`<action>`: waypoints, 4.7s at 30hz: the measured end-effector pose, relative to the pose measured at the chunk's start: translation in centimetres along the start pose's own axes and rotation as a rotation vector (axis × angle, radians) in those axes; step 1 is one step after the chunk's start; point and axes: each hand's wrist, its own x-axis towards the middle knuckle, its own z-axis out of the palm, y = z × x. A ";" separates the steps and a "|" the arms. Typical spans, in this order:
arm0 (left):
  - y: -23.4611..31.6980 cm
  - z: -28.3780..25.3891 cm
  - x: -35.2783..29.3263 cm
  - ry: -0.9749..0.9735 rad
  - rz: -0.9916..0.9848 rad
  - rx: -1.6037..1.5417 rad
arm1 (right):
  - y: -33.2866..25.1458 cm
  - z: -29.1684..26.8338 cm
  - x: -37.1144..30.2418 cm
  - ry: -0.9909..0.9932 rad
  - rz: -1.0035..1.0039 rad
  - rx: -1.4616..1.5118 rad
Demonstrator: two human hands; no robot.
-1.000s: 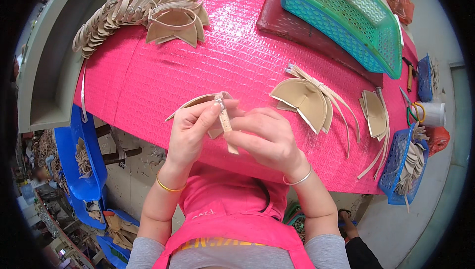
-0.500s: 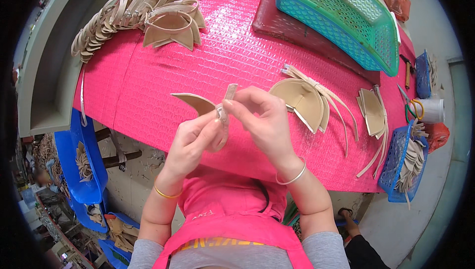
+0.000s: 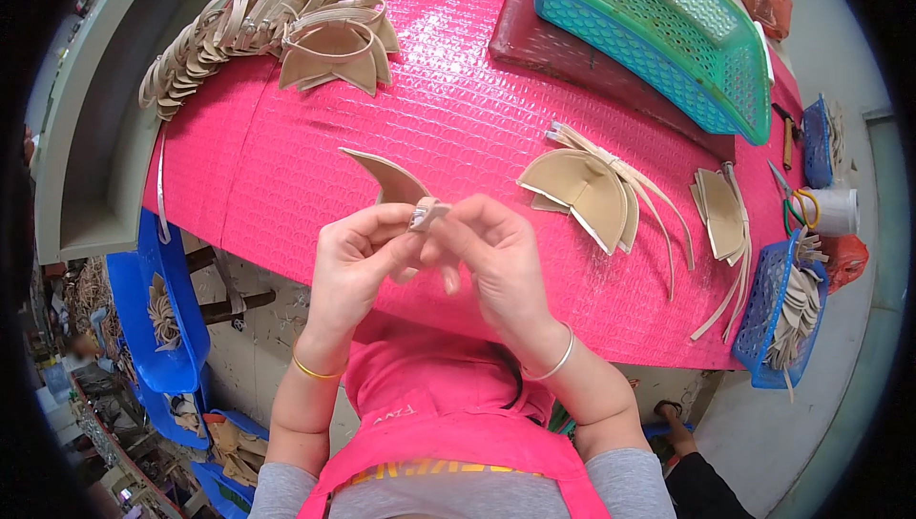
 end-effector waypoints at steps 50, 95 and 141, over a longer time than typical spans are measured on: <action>4.2 -6.9 13.3 0.685 0.345 0.949 | -7.8 -8.8 2.8 0.488 -0.326 -2.118; 0.8 -4.6 8.5 -0.060 -0.075 0.421 | 1.1 -2.1 4.9 0.051 0.025 -0.584; 3.4 -3.1 5.3 -0.259 -0.035 0.258 | 0.7 -0.2 3.8 -0.067 -0.074 -0.441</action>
